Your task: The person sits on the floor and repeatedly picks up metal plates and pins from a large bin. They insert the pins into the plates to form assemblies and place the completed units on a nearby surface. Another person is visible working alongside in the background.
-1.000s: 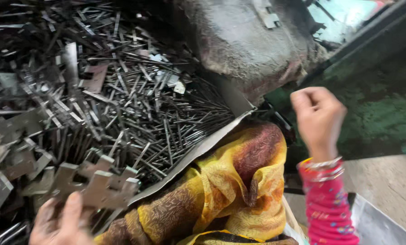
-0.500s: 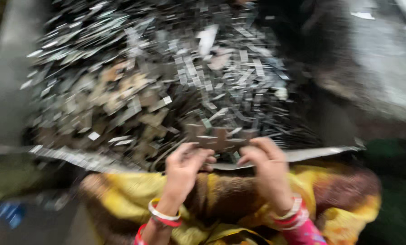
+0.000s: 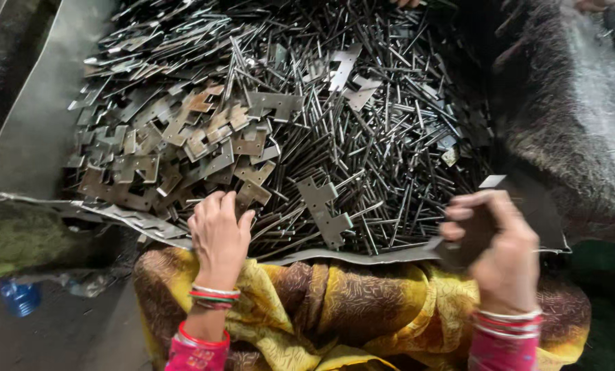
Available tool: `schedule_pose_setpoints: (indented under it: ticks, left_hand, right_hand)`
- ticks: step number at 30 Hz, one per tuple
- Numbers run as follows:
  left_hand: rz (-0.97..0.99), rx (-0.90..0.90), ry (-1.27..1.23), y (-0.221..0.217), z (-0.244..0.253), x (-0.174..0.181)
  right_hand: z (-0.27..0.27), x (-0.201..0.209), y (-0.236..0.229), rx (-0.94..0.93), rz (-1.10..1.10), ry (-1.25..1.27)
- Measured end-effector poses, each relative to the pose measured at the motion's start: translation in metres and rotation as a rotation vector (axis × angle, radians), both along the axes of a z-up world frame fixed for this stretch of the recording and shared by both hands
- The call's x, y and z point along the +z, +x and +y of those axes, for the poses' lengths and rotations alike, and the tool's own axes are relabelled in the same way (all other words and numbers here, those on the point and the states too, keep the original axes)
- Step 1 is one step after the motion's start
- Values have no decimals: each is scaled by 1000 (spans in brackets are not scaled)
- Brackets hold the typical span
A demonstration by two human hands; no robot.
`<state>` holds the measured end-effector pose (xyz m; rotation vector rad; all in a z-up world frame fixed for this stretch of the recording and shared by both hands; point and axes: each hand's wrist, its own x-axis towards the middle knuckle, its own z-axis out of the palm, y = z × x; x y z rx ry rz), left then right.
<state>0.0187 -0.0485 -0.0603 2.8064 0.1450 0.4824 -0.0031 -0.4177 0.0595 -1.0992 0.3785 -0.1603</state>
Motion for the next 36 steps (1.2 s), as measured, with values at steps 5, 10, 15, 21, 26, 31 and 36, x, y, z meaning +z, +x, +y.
schedule_pose_setpoints:
  ticks: [5, 10, 15, 21, 26, 31, 36]
  left_hand:
    - [-68, -86, -180, 6, -42, 4]
    - [-85, -207, -113, 29, -81, 22]
    - [193, -220, -999, 16, -76, 36]
    - [-214, -629, -1410, 0, -53, 62]
    - [-106, -393, -1591, 2, -44, 65]
    - [101, -311, -1904, 7, -59, 58]
    - [79, -518, -1072, -25, -106, 72]
  right_hand:
    - [36, -56, 34, 139, 161, -889]
    - [76, -97, 54, 231, -46, -1704]
    - [58, -101, 55, 134, -147, -978]
    - [-1, -68, 55, -153, -118, -184]
    - [7, -54, 43, 101, 98, 219]
    - [41, -53, 32, 353, 265, 205]
    - [76, -53, 26, 364, 218, 162]
